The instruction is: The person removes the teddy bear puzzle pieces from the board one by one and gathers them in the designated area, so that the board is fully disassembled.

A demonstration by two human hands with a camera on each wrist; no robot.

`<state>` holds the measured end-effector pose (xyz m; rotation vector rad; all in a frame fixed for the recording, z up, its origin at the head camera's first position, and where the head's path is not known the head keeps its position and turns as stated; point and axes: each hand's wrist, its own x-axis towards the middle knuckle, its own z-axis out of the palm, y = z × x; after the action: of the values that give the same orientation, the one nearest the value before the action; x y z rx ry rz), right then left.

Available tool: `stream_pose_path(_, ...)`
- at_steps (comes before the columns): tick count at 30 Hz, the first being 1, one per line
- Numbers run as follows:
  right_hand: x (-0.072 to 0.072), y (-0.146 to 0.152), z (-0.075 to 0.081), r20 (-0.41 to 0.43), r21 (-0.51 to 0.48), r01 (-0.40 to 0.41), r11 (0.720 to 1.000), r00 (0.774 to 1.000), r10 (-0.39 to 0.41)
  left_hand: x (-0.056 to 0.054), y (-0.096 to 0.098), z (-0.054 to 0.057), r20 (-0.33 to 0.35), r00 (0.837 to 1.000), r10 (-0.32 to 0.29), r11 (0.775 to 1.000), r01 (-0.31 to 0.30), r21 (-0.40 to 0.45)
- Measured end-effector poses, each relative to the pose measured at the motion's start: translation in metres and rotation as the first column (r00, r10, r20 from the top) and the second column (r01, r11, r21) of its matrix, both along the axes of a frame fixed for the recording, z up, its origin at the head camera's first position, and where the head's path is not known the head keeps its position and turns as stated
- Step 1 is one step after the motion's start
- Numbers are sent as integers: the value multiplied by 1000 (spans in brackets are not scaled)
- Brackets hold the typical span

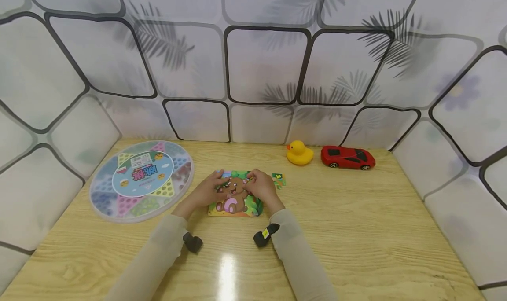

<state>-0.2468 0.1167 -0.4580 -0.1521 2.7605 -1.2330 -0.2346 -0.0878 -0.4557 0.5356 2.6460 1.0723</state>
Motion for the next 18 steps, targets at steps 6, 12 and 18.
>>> stream_pose_path(6,0,0,0,5,-12,-8,1000,1000,8,1,2,2,3,1000,12,1000,-12,-14)
stream_pose_path(12,0,1,0,5,-17,-8,1000,1000,8,2,1,3,1,1000,12,1000,-12,-2)
stream_pose_path(18,0,0,-1,3,-22,-6,1000,1000,6,1,0,3,18,1000,20,1000,-20,-8)
